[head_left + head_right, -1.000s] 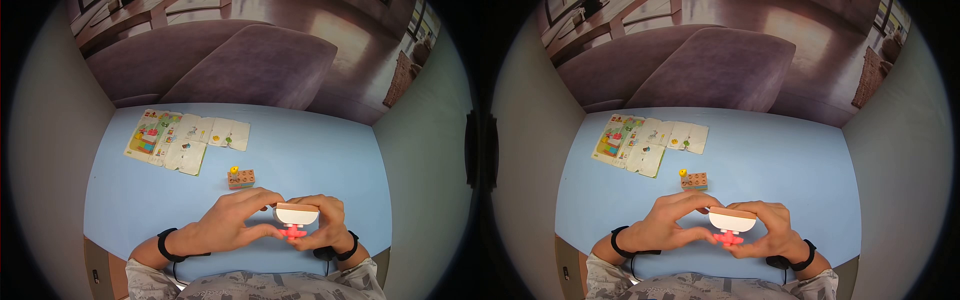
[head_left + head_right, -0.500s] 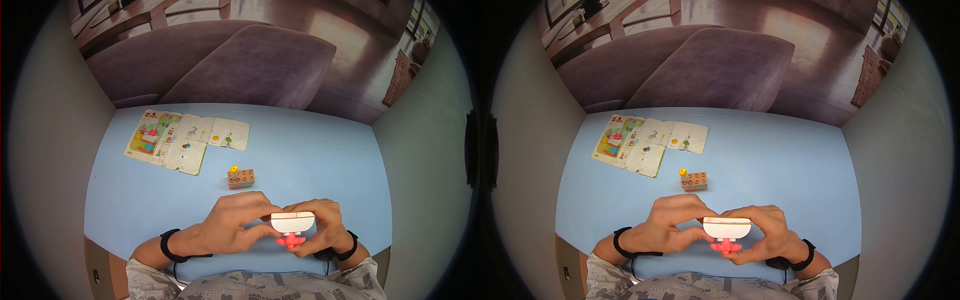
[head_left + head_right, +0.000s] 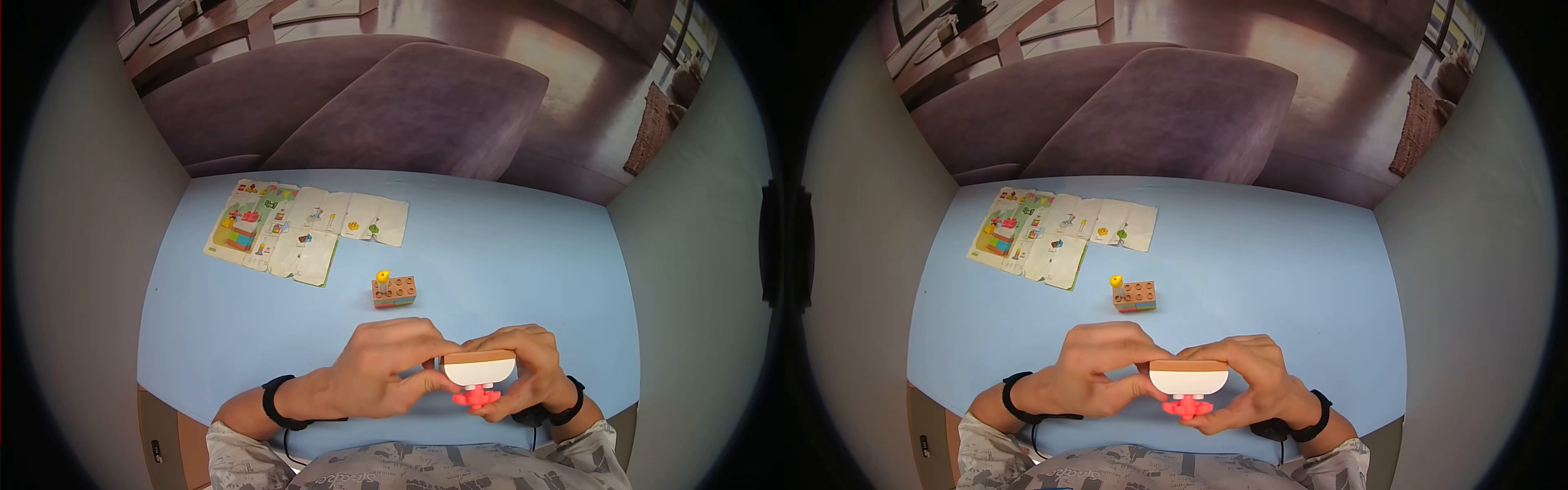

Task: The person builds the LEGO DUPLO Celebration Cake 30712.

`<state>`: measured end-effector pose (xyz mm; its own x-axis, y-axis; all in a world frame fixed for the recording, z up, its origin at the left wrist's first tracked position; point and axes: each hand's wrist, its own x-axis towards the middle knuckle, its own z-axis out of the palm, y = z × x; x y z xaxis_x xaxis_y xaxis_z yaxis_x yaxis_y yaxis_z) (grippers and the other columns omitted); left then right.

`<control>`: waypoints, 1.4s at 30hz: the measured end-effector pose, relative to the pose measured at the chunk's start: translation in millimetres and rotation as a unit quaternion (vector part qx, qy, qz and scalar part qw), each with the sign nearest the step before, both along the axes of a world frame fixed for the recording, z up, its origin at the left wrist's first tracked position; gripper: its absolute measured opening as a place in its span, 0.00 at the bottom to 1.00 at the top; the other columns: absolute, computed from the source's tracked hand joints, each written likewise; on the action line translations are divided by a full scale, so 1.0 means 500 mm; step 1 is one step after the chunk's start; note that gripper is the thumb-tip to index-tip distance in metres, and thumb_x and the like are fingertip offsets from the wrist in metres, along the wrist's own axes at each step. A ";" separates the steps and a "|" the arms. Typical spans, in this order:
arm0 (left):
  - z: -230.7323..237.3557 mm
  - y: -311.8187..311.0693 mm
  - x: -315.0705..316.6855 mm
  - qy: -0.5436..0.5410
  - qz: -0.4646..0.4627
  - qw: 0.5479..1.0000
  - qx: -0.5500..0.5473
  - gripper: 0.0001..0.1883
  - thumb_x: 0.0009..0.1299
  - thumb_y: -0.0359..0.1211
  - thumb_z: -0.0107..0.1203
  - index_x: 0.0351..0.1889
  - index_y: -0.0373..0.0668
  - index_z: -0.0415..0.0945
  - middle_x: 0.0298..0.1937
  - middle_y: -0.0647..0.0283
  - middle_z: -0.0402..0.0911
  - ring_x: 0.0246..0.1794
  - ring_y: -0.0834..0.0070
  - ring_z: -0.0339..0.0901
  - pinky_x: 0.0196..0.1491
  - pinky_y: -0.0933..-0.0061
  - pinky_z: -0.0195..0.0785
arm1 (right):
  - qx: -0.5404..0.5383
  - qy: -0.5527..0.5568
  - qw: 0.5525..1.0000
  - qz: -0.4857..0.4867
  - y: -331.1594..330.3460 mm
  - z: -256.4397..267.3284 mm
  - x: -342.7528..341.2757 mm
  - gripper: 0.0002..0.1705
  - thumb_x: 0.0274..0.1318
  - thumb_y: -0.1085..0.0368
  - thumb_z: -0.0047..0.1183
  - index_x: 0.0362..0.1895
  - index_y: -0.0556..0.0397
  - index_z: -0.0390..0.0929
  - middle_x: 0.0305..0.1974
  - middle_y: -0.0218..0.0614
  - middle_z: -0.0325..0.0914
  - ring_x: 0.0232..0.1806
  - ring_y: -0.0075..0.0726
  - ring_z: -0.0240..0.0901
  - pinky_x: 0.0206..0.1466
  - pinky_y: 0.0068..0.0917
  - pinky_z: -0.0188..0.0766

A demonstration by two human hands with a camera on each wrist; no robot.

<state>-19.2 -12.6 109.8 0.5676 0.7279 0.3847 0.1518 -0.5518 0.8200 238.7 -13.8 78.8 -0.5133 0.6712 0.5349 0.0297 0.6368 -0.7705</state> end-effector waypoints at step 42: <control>-0.078 0.110 -0.051 0.394 0.148 0.906 0.034 0.31 0.64 0.32 0.74 0.64 0.40 0.73 0.44 0.50 0.87 0.47 0.49 0.86 0.47 0.54 0.79 | -0.233 -0.276 0.926 -0.110 0.067 -0.105 -0.017 0.27 0.63 0.48 0.69 0.54 0.56 0.82 0.46 0.43 0.84 0.47 0.44 0.82 0.51 0.38 0.79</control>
